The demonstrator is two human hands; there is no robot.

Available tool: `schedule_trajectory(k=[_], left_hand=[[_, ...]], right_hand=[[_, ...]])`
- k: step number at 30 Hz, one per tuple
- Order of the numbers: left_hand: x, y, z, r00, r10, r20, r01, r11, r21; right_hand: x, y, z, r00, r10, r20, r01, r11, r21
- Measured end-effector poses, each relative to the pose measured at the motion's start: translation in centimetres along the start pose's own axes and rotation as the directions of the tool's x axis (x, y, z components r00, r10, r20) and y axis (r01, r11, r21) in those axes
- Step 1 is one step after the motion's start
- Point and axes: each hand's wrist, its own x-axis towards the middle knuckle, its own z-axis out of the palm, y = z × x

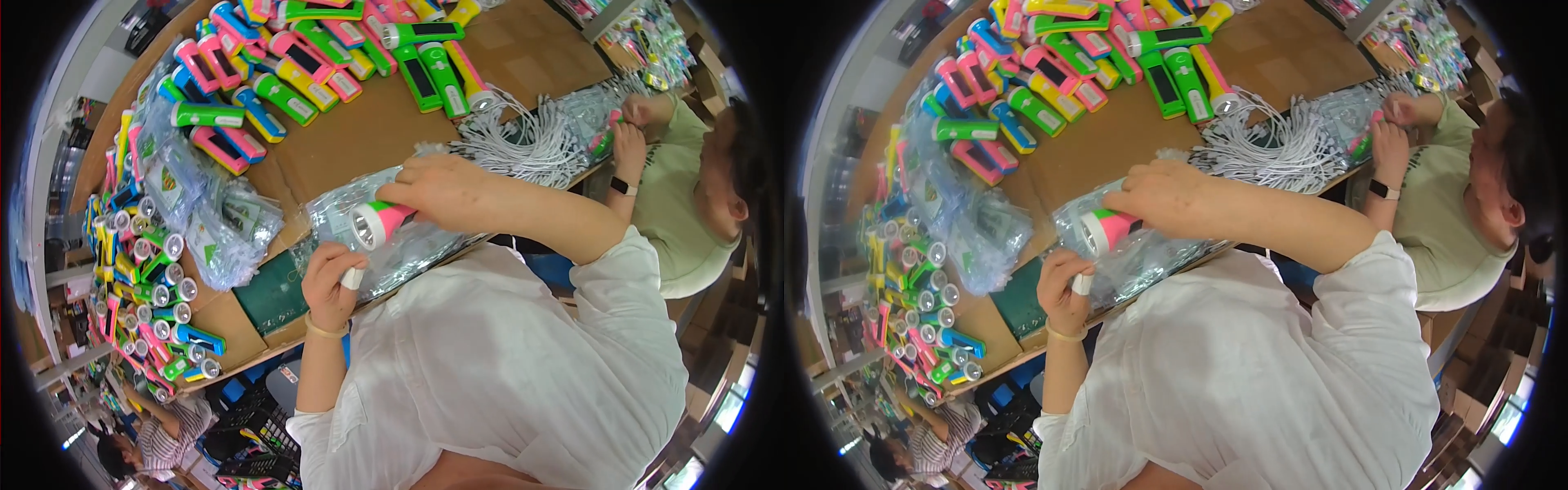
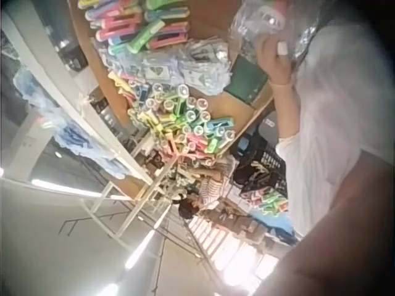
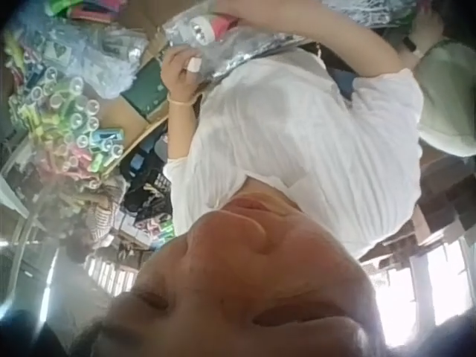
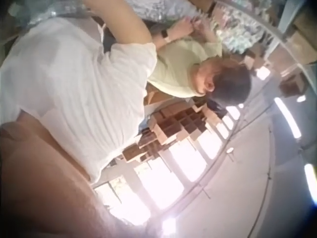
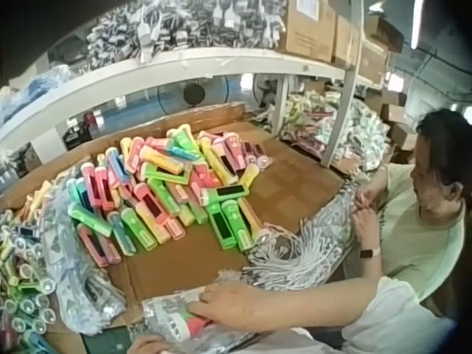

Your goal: The recorder is placing small colorful flashlights into plastic bags along with white lanyards at a factory workbench.

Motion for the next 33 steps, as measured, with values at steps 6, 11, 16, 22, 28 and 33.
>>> schedule_trajectory(k=[6,11,16,22,28,33], left_hand=[[1.3,0.3,1.9,0.98,0.121,0.158,-0.117,0.993,-0.033],[0.9,-0.7,2.1,0.993,-0.044,0.112,0.038,0.998,0.053],[0.4,-1.3,2.0,0.997,-0.025,0.074,0.018,0.996,0.087],[0.7,-1.3,2.4,0.997,-0.03,0.074,0.022,0.995,0.101],[0.7,-1.3,2.1,0.997,-0.036,0.074,0.029,0.995,0.094],[0.7,-1.2,1.7,0.993,0.012,0.116,-0.023,0.995,0.093]], right_hand=[[-0.8,-1.8,3.3,0.97,0.027,0.241,0.037,0.966,-0.256],[-2.4,3.4,2.9,0.966,0.111,-0.235,-0.057,0.973,0.226],[-6.8,12.5,-1.0,0.412,0.851,-0.326,-0.908,0.415,-0.064],[-11.1,19.1,2.5,0.216,0.904,-0.369,-0.976,0.205,-0.067],[-12.2,18.1,2.1,0.226,0.911,-0.345,-0.97,0.244,0.009],[-13.0,12.8,-3.5,0.416,0.8,-0.432,-0.748,0.572,0.338]])
